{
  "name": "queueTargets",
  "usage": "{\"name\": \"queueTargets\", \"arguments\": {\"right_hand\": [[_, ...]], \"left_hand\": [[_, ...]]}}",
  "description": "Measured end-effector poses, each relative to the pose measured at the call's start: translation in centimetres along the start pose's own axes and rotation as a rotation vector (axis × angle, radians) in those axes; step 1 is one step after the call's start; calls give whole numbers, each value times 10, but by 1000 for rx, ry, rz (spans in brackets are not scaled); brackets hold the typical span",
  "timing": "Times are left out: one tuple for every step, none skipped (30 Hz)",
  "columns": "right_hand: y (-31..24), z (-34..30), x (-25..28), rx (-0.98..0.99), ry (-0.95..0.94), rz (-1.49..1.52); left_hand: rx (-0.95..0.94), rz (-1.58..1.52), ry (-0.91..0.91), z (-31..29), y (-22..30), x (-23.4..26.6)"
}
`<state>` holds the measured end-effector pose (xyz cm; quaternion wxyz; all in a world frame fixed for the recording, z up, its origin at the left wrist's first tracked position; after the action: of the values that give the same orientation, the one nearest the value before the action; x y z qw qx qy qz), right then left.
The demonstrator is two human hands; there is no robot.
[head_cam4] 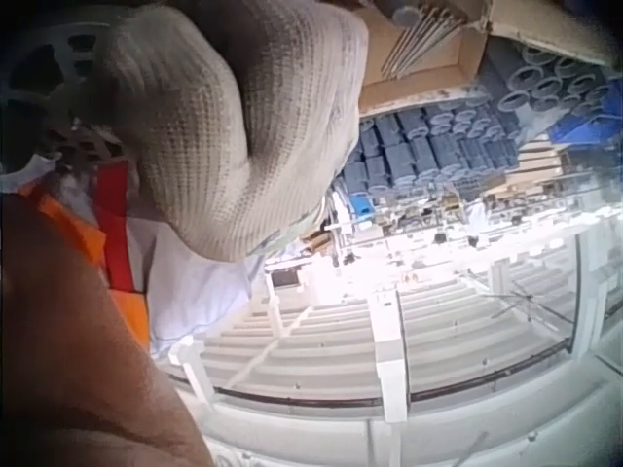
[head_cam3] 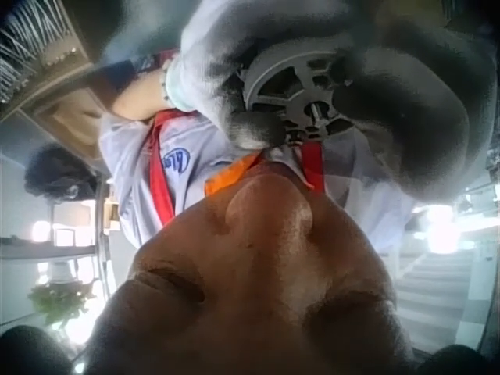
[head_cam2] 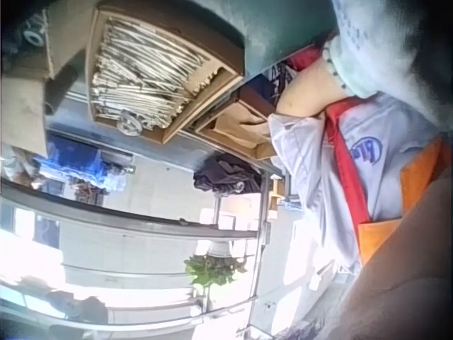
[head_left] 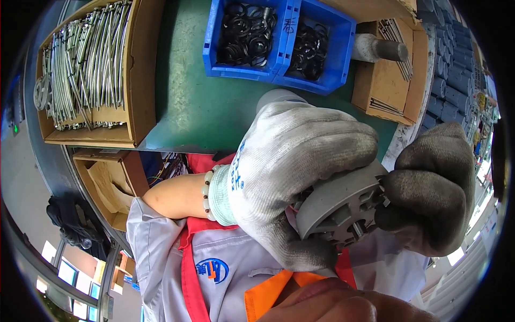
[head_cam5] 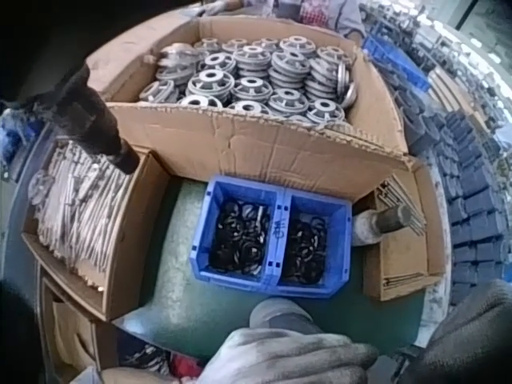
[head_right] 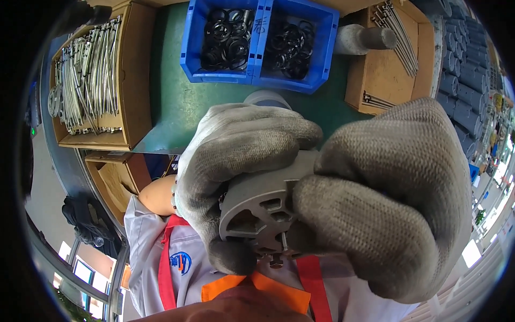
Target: The person assembles electric motors by placing rotors into motor housings and fastening them with screws using a pneumatic screwdriver.
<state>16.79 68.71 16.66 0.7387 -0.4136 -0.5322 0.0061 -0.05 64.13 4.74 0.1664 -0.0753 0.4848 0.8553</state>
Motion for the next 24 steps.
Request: {"name": "queueTargets", "arguments": {"right_hand": [[1,0,-2,7,-3,6],[-1,1,-2,5,24,-2],[-2,1,-2,5,51,-8],[-2,1,-3,4,52,-10],[-1,0,-5,4,72,4],[1,0,-6,6,92,21],[0,2,-2,11,89,26],[-3,7,4,55,-21,-47],[-8,6,9,73,-124,-140],[-11,3,7,53,-119,-157],[-13,0,3,5,15,-108],[-7,0,-3,-1,139,-21],[-2,0,-6,16,133,-4],[4,-2,-8,26,111,29],[5,-4,-8,19,94,44],[3,-5,-11,18,94,42],[1,-4,-13,16,153,27],[-1,-4,-13,11,214,9],[-2,-3,-11,10,215,4],[-2,0,-9,21,184,8],[-2,3,-6,32,153,15],[-2,7,-2,44,122,21],[-2,10,0,56,91,28],[-2,11,0,68,59,36]], "left_hand": [[16,-12,-10,0,0,1],[14,-21,-15,1,1,0],[8,-31,29,3,2,-1],[4,-36,74,4,4,-2],[0,-39,120,5,6,-3],[-4,-38,168,5,8,-3],[-8,-35,218,5,9,-2],[-9,-29,223,1,7,0],[-6,-77,121,-2,1,-2],[-6,-126,19,-2,-2,-5],[-10,-152,5,1,-2,-7],[5,-96,10,-2,1,-5],[20,-43,14,-5,2,-3],[24,-24,25,-7,3,0],[32,-40,19,-7,2,0],[40,-55,14,-7,2,0],[38,-56,13,-6,1,0],[28,-64,23,-5,0,0],[18,-70,33,-4,0,0],[15,-73,31,-4,-2,-1],[1,-78,31,-3,-3,-1],[-14,-83,32,-3,-3,-1],[-16,-83,32,-2,-2,0],[-24,-46,14,-2,-1,1]]}}
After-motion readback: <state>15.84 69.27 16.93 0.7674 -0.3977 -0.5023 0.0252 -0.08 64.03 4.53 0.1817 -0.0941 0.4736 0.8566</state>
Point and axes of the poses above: each hand's wrist, its own z-axis towards the middle knuckle, its own x-axis out of the back of the hand, y = z × x, the point moved 3 cm from there along z, towards the middle knuckle, and after that the axes turned 11 degrees about y, right-handed, at the moved point
